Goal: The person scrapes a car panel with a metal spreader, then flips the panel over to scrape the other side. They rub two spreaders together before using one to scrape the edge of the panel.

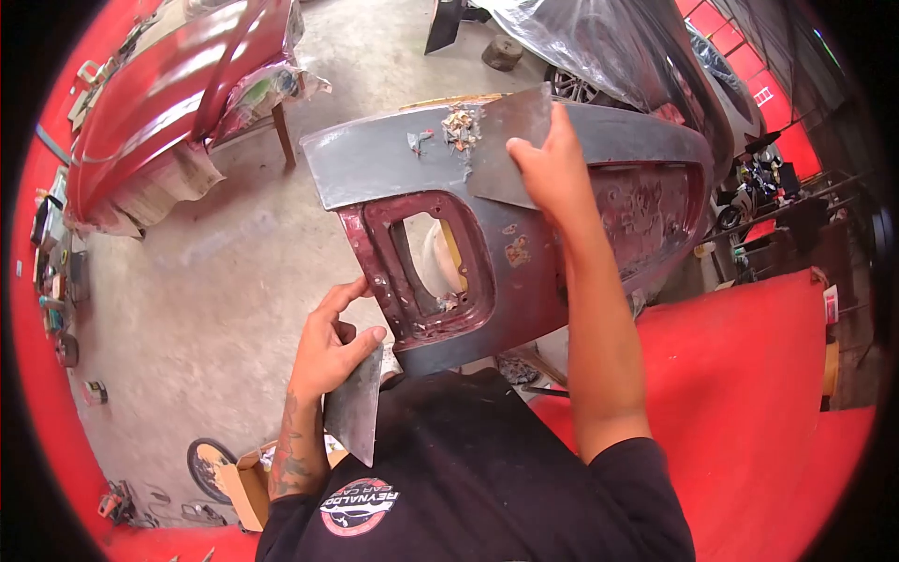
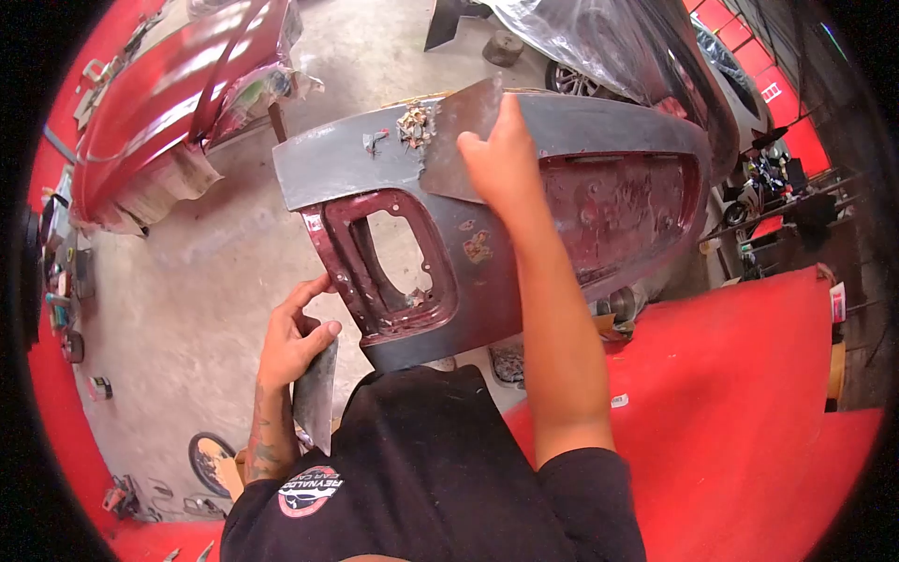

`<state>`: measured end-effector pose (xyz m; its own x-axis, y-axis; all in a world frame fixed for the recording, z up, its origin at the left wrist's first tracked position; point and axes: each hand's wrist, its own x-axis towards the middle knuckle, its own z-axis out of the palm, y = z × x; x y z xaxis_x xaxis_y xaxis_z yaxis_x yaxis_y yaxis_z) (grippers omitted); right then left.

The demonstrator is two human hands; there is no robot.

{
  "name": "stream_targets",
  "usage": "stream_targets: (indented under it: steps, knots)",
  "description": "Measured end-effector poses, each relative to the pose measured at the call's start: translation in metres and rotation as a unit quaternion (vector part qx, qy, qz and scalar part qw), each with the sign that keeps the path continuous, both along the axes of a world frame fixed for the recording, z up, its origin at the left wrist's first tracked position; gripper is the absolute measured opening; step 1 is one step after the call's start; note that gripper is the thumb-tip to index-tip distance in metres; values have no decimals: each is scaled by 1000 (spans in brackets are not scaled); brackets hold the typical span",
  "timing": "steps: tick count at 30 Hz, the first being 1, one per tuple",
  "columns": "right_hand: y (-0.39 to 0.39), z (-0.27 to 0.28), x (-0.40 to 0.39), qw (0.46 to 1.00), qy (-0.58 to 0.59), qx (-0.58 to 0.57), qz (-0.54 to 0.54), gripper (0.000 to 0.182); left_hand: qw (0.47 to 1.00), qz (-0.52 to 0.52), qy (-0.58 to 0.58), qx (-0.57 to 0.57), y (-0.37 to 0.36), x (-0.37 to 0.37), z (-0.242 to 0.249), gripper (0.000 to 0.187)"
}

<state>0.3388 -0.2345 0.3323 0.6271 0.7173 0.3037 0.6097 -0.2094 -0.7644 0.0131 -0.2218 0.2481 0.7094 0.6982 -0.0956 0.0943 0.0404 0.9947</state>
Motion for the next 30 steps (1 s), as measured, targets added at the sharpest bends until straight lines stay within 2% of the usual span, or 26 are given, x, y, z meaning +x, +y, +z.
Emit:
stream_targets:
  steps: [2,4,7,8,12,14,16,17,19,22,23,25,26,27,28,29,30]
  knots:
    - [-12,10,10,999,-27,22,9,50,1000,-2,-4,-6,0,-1,0,64]
    - [-27,19,20,990,135,44,0,50,1000,7,-15,-17,-2,-1,-1,64]
    - [-35,13,69,993,104,35,-50,48,999,7,-15,-28,-2,-2,-1,64]
    - [-38,29,71,995,72,-9,-65,44,1000,5,-12,-15,-2,-2,-2,63]
    - [-29,61,108,995,77,-64,-22,38,1000,-26,12,-6,7,-5,0,62]
    - [-8,69,90,993,83,-82,-30,40,999,-36,16,-7,11,-6,3,62]
    - [22,80,43,979,60,-194,-29,71,999,-48,21,-7,13,-6,5,61]
    - [27,81,48,979,62,-191,-29,71,999,-49,21,-8,12,-6,4,61]
    - [38,79,73,961,48,-273,-3,85,998,-53,22,-8,15,-8,3,61]
    - [27,53,170,968,106,-226,18,75,999,-46,1,-19,15,-6,-1,61]
    - [31,63,142,968,102,-230,22,75,999,-45,1,-23,15,-7,-2,61]
    - [34,74,92,970,82,-228,-23,61,999,-40,5,-25,14,-6,2,61]
    - [59,55,85,973,64,-218,32,62,998,-44,19,-36,14,-6,7,61]
    - [66,54,86,960,49,-273,35,65,997,-48,36,-45,15,-6,12,61]
    - [68,77,45,943,36,-327,37,69,997,-45,46,-42,13,-6,14,61]
    - [71,72,53,953,-25,-300,31,70,997,-40,44,-39,11,-6,15,61]
    - [62,88,43,948,-49,-313,-14,61,998,-36,39,-35,10,-6,15,61]
